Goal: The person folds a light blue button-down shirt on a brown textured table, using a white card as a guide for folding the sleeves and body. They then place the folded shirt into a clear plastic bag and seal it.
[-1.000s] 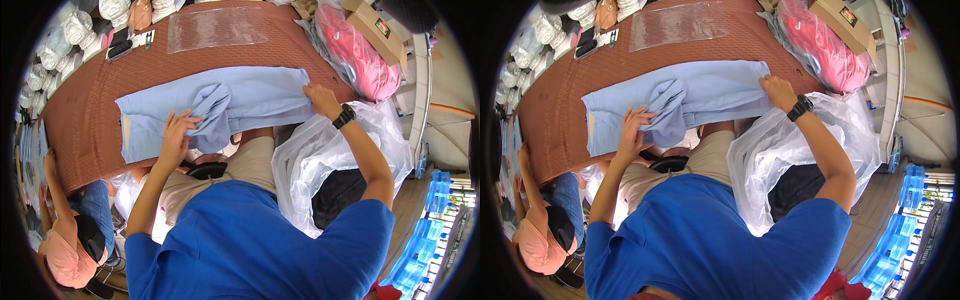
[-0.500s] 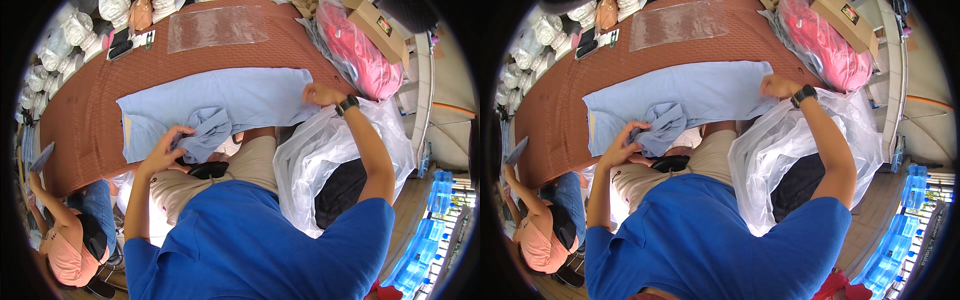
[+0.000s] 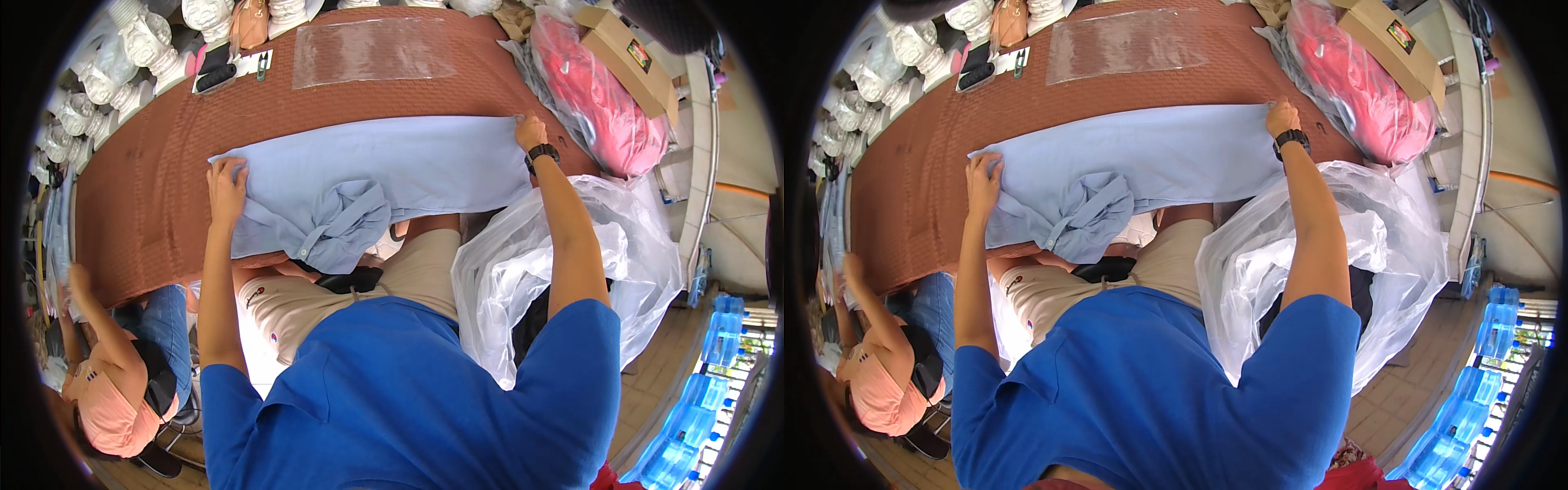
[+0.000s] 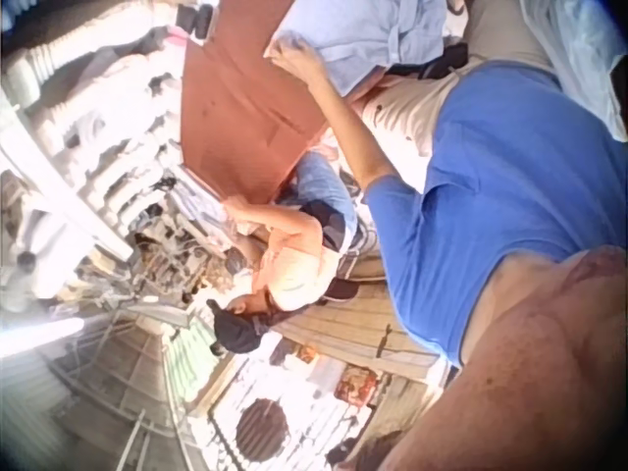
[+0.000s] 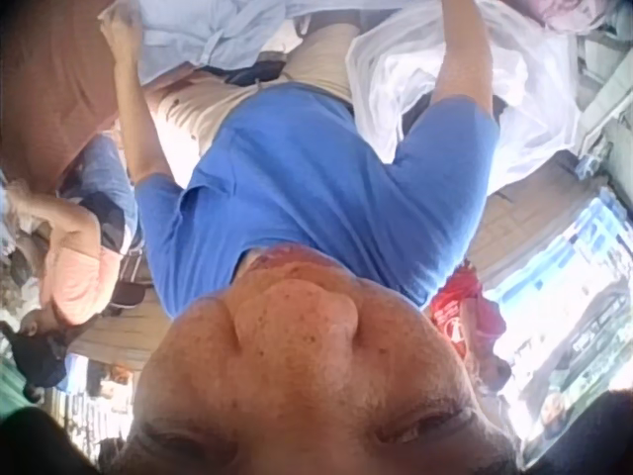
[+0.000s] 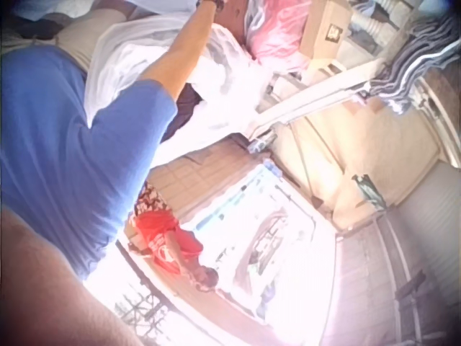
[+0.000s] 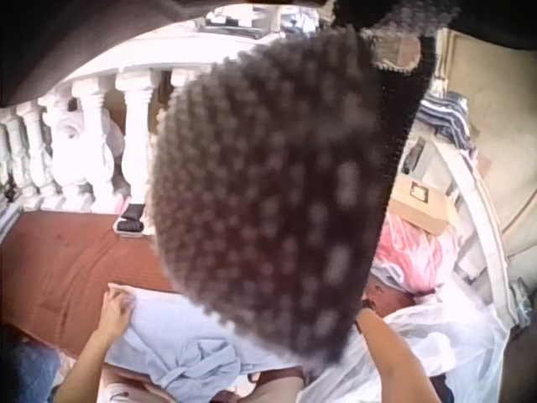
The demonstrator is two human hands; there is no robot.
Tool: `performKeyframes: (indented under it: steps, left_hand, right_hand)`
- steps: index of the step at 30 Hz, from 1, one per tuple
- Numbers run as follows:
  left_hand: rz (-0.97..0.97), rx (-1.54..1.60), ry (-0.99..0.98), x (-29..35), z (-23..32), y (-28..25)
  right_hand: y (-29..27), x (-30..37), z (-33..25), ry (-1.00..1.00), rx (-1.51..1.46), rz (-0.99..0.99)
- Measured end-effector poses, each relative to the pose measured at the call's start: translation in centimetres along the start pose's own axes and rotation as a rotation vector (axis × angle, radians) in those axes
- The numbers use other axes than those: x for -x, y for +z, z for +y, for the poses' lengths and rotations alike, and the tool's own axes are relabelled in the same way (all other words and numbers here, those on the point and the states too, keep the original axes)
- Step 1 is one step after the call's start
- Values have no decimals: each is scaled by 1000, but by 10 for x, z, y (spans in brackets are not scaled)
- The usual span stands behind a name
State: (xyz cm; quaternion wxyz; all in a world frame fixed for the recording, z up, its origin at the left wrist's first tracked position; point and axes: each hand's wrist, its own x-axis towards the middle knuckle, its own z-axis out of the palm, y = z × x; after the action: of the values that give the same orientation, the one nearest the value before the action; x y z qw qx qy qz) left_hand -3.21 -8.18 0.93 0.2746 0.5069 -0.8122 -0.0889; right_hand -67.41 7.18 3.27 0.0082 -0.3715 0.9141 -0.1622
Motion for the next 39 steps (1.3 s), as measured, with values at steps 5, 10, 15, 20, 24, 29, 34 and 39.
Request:
performKeyframes:
  steps: [5,10,15,20,24,29,34,39]
  left_hand:
    - [87,48,25,-6,-3,15]
    - [87,-18,30,1,10,-6]
    - [129,219,303,-4,131,-13]
    - [-232,577,545,22,238,27]
    - [-478,462,541,39,255,55]
    - [-514,563,446,37,246,81]
    - [-282,666,373,22,218,24]
    - [157,431,-59,-3,79,-25]
  right_hand:
    - [2,-19,33,-39,68,-57]
    - [-49,-2,-6,-559,517,-618]
    - [-75,112,-15,-825,620,-687]
    - [-52,121,29,-795,692,-584]
    - [-86,102,-14,-654,590,-621]
    - [-49,46,7,-788,178,-283]
    - [-24,76,-16,-470,392,-99]
    - [-19,87,-38,-397,229,95]
